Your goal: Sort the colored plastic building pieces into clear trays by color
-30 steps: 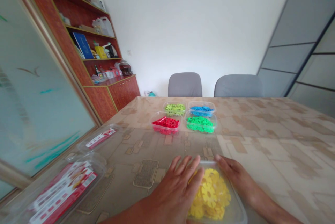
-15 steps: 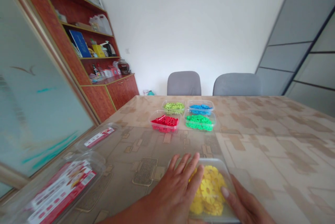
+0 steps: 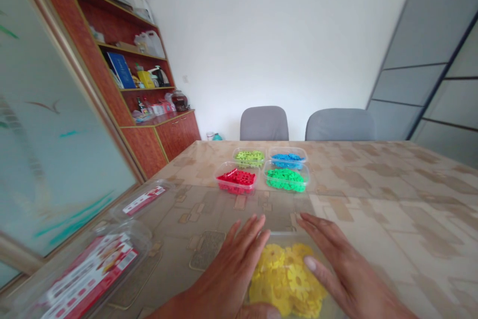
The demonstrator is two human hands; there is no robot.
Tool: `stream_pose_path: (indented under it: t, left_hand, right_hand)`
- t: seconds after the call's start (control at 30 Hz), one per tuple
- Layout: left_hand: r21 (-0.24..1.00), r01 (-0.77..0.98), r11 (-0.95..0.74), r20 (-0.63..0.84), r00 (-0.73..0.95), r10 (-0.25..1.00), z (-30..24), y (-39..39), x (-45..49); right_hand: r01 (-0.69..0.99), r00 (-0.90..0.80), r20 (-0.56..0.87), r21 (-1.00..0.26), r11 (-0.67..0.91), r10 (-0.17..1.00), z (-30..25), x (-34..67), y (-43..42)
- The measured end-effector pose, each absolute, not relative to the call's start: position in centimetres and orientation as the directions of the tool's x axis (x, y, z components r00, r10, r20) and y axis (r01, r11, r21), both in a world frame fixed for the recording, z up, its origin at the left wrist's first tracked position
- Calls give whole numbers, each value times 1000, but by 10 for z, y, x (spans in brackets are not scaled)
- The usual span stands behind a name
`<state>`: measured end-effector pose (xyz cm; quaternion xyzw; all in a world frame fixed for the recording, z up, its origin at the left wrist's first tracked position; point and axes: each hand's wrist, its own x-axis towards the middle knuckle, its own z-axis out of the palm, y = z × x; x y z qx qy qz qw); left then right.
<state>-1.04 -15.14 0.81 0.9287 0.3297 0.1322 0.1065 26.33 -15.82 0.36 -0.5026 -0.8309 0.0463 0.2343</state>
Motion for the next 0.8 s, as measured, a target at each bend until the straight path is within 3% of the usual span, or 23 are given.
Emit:
stream_pose_path:
  t: [0.13,0.23,0.33,0.47,0.63,0.7,0.8]
  left_hand:
    - [248,541,-804,223,775,591,-17,-150,-5]
    - [231,560,-796,244,759,604,-21,-152,-2]
    - [224,606,-763,155,751,642,-9,-158,0]
    - [261,630,-732,82,741,667,0,-161,-2]
    - [463,556,-690,237,673,701,1,-159,-9]
    - [500,584,-640,277,592,757,6,-158,-11]
    - [430,588,-685,319,610,725,5,-155,-10]
  right_hand:
    - [777,-553,258,-183,602,792,0,245,-156]
    - [788,-561,188,-178,589,807,1,241,-157]
    - [803,-544,135,-204,560,828,5,240,-159]
    - [790,-520,136,-299,535,843,5,241,-159]
    - [756,-311,234,-527,389,921,8,262,-146]
    - [754,-222,198,-586,297,955,11,272,-142]
    - [736,-221,69,-642,213,973,12,277,-144]
